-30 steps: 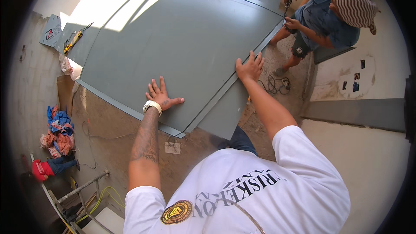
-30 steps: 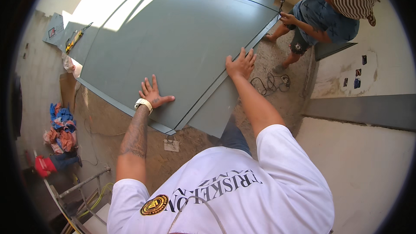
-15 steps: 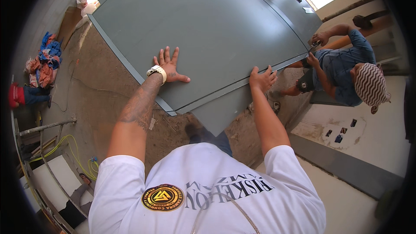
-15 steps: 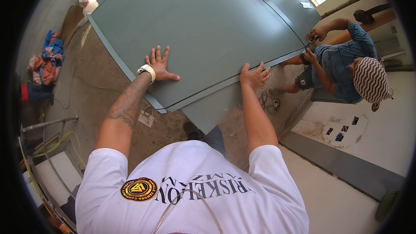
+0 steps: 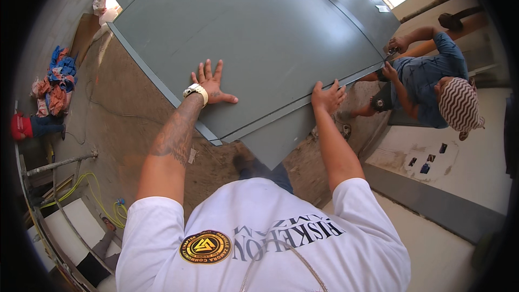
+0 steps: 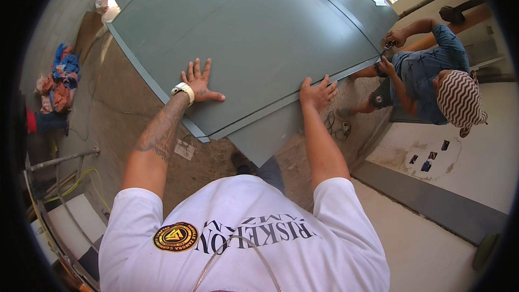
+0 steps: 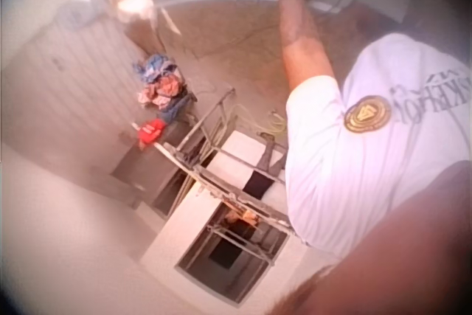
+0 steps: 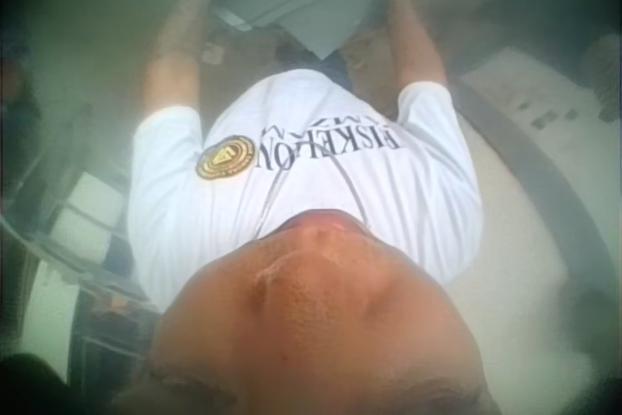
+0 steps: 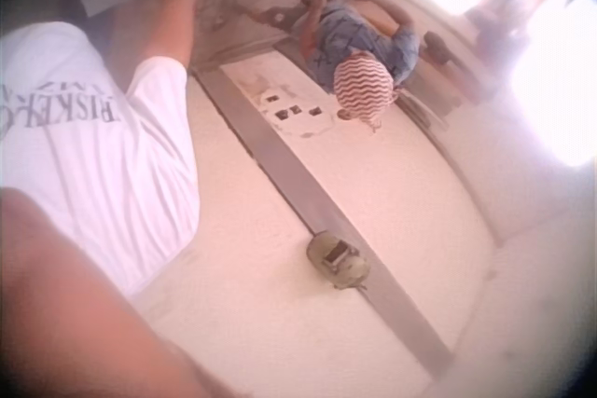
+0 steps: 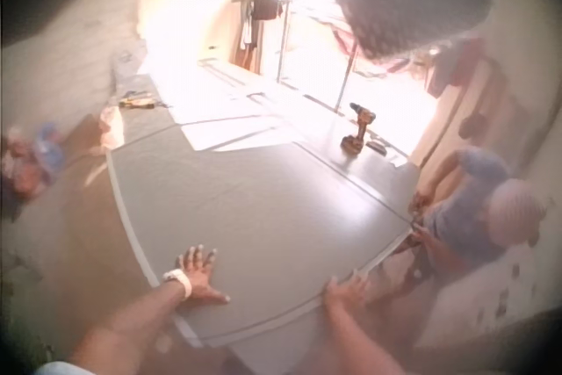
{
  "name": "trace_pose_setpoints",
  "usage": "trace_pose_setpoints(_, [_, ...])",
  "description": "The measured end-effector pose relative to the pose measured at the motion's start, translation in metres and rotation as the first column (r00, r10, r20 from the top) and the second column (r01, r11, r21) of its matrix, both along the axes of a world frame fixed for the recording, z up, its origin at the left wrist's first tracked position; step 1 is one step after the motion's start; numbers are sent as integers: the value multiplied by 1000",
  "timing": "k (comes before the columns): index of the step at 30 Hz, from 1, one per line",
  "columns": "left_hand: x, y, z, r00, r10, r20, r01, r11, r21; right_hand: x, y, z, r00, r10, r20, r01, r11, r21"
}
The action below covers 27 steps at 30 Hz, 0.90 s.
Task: The person uses tin snips to cut along the edges of a large gray metal sheet. They hold the sheet steady with one hand while cutting with the other, removing small strips of material. Another person is visible in the background working nearby.
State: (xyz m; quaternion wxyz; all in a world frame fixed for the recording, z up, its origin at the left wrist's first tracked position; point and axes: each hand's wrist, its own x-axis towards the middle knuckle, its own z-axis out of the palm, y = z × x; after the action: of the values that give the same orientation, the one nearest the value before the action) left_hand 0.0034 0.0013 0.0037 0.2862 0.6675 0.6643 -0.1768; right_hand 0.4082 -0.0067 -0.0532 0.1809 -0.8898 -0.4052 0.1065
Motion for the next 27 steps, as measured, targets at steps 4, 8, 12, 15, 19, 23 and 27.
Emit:
trace_pose_setpoints(4, [3,2,2,1000,1,-8,-1,1000,-12,2,1,-1,1000,-8,-10,9,1000,9])
trace_pose_setpoints(8, [5,3,-2,999,-7,-50,6,1000,-11,2,1,-1,1000,-12,-26,12,1000,14])
trace_pose_setpoints(12, [4,4,-2,999,-13,-35,13,1000,-2,0,2,1,999,-20,-25,21,1000,5])
trace_pose_setpoints(15, [3,4,-1,1000,-16,-24,16,1000,3,1,2,1,999,-25,-25,25,1000,4])
trace_pose_setpoints(19, [3,5,0,999,-12,-39,13,1000,8,1,2,0,999,-30,-26,30,999,12])
trace_pose_setpoints(23, [1,4,-3,999,-13,-35,13,1000,9,0,2,-2,999,-30,-26,30,999,12])
trace_pose_setpoints(27, [2,3,-2,1000,-18,-26,18,1000,10,0,1,-2,999,-35,-31,35,999,16])
